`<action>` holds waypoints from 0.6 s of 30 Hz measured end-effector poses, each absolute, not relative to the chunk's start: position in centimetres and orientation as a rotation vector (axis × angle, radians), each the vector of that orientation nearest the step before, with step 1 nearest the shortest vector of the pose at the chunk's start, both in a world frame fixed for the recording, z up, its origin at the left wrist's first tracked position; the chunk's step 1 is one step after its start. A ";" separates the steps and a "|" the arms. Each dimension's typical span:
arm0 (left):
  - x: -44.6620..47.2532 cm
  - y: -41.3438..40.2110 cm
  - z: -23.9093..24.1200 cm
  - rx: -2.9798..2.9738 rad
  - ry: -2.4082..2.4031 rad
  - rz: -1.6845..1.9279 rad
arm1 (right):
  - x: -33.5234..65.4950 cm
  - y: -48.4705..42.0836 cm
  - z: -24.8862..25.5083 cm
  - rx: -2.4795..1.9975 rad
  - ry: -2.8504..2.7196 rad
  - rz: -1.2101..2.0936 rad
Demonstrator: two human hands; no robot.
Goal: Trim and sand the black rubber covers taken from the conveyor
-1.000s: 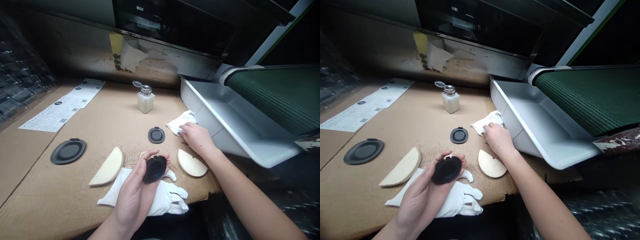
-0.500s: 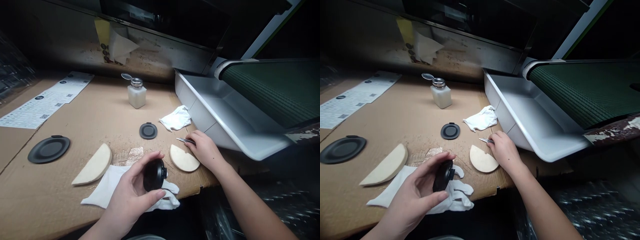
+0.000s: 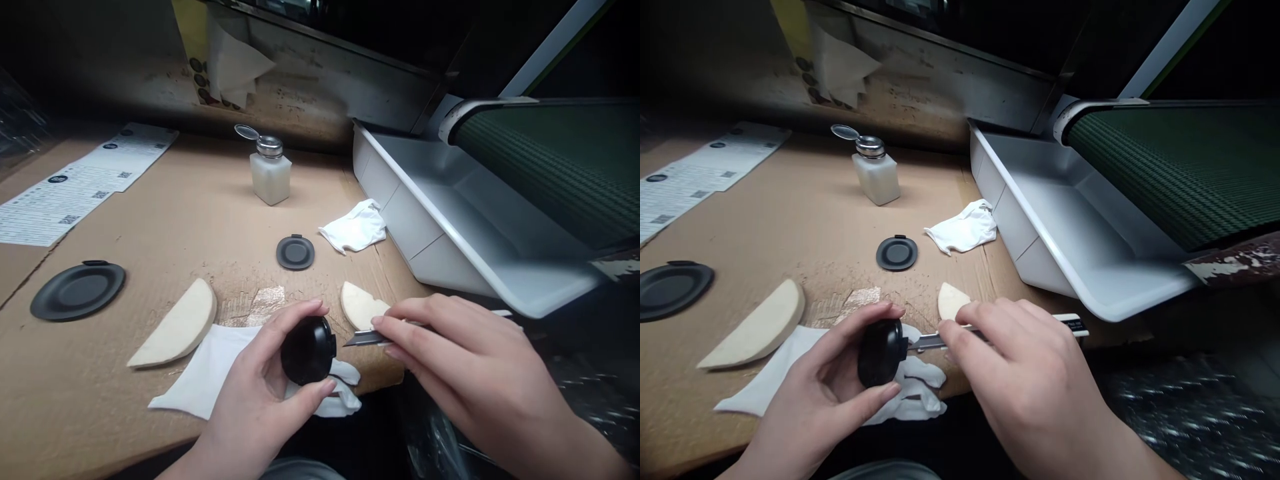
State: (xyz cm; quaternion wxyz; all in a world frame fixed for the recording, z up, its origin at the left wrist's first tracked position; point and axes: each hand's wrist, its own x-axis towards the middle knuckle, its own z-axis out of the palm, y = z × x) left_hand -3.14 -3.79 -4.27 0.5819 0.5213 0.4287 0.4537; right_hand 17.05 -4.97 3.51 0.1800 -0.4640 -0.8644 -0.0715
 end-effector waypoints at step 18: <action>-3.1 -3.8 -4.1 1.315 1.049 1.043 | 15.7 -4.8 4.3 -1.225 -2.591 -0.422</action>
